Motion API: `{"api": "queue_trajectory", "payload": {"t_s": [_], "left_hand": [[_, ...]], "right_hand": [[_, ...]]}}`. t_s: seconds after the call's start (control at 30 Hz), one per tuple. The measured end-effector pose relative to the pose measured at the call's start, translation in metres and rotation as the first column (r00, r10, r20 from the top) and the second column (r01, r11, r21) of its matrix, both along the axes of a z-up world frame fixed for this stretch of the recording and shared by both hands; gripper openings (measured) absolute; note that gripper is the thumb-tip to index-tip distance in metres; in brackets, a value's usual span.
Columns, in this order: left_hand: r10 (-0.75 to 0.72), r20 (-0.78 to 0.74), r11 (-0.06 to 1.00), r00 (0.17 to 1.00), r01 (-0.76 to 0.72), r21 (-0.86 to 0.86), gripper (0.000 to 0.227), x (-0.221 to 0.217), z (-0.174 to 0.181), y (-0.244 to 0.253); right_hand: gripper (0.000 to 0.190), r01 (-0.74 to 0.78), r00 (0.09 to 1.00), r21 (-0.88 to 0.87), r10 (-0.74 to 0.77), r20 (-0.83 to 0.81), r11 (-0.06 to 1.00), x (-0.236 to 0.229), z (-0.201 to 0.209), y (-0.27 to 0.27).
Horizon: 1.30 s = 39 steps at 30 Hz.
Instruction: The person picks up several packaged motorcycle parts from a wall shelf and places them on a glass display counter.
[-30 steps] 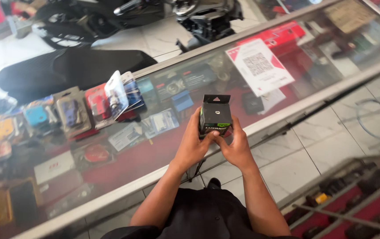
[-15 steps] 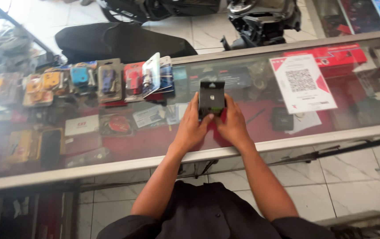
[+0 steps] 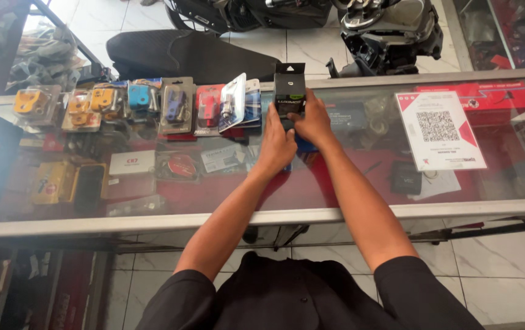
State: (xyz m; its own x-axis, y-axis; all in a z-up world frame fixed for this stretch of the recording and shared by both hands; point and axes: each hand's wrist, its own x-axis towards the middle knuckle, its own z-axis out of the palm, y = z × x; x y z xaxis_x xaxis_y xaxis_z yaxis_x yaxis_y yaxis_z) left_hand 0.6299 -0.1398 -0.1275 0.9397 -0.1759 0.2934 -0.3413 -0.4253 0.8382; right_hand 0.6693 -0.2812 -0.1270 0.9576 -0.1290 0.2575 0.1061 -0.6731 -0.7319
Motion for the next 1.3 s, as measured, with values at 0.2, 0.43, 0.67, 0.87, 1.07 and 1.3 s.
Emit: {"api": "queue_trajectory", "payload": {"t_s": [0.2,0.43,0.67,0.87,1.07,1.3], "left_hand": [[0.001,-0.025,1.0,1.0,0.0,0.014,0.092,0.006,-0.012,-0.004],[0.01,-0.031,1.0,0.999,-0.01,0.011,0.09,0.01,-0.009,-0.006],[0.02,-0.042,0.999,0.999,-0.019,0.038,0.089,0.007,-0.004,-0.009],[0.002,-0.073,0.999,0.997,0.001,0.036,0.087,0.006,-0.003,-0.008],[0.013,-0.035,0.999,0.999,-0.012,0.036,0.088,0.008,-0.009,-0.009],[0.019,-0.016,1.0,1.0,-0.019,0.017,0.088,0.004,-0.012,-0.009]], "right_hand": [[0.071,0.088,0.994,-0.06,-0.092,-0.061,0.994,0.019,-0.005,0.014],[0.068,0.027,0.996,-0.085,-0.02,0.087,0.996,0.031,-0.006,0.018],[0.065,0.014,0.998,-0.108,-0.008,0.055,0.994,0.03,-0.002,0.02],[0.065,0.006,0.998,-0.095,0.001,0.066,0.996,0.025,0.001,0.02],[0.066,-0.015,0.995,-0.117,0.026,0.096,0.993,0.026,-0.001,0.019],[0.068,-0.025,0.995,-0.13,0.037,0.089,0.991,0.028,-0.009,0.014]]}}
